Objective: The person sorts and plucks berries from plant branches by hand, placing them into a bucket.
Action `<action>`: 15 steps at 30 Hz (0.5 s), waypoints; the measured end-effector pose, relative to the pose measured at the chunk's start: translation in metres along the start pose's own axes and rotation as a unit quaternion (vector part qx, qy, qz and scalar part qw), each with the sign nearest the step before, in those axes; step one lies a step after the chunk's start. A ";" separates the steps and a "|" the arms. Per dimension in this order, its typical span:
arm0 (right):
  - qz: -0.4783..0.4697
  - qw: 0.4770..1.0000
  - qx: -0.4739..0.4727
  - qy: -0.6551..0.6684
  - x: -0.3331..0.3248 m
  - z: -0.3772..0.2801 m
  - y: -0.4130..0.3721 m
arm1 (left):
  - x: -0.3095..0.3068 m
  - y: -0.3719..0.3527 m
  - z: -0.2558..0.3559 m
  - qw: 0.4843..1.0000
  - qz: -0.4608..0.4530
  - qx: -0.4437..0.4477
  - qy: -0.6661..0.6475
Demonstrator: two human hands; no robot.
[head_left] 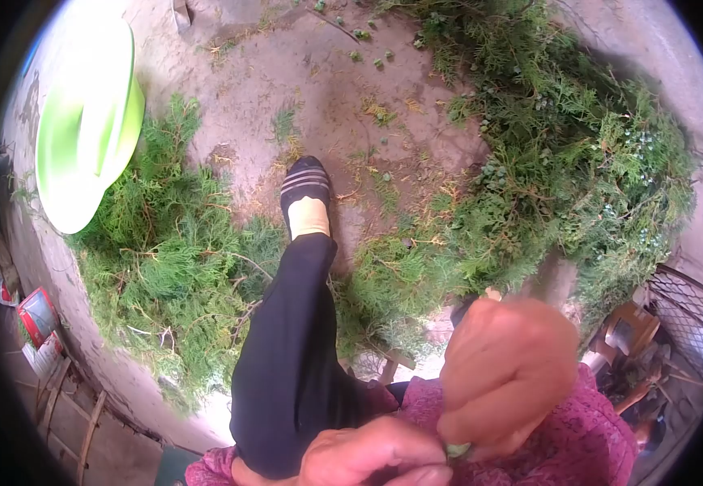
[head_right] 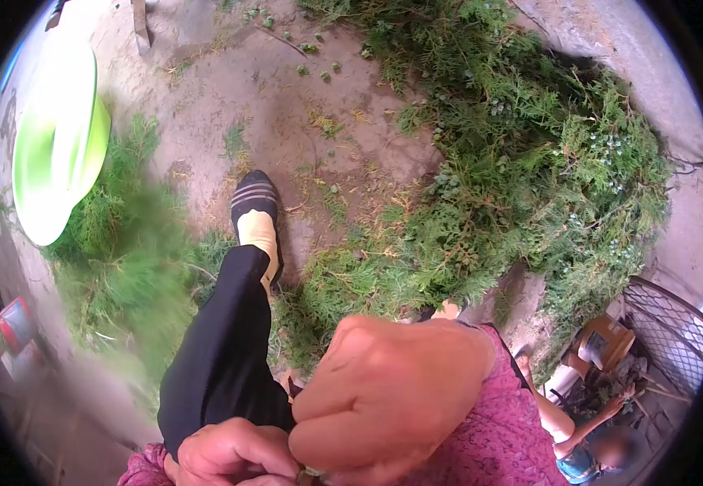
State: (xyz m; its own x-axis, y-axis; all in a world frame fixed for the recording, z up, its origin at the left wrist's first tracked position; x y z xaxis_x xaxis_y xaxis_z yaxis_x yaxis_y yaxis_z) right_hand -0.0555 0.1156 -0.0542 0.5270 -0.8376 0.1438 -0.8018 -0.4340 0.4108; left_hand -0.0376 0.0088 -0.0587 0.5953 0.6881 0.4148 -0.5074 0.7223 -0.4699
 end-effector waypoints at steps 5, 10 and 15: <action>0.069 0.987 -0.038 -0.144 0.002 -0.021 0.016 | 0.000 -0.007 -0.013 0.986 0.014 -0.097 -0.132; -0.006 0.991 0.035 -0.132 0.005 -0.006 0.000 | 0.003 -0.008 -0.017 0.979 0.034 -0.103 -0.174; -0.022 0.978 0.058 0.198 -0.002 0.022 -0.017 | 0.003 -0.006 -0.013 0.973 0.063 -0.080 -0.209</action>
State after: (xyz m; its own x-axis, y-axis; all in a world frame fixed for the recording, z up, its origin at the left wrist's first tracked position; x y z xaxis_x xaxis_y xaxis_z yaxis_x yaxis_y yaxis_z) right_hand -0.0490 0.1170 -0.0814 0.6116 -0.6327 0.4750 -0.7900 -0.5208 0.3235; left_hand -0.0246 0.0052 -0.0646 0.2120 0.7623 0.6115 -0.4360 0.6338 -0.6389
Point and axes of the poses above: each hand's wrist, its own y-axis towards the middle knuckle, its own x-axis out of the palm, z = x × y, the point moved 8 cm from there along y, towards the middle knuckle, and after that the axes turned 3 degrees about x, right-handed, at the moved point
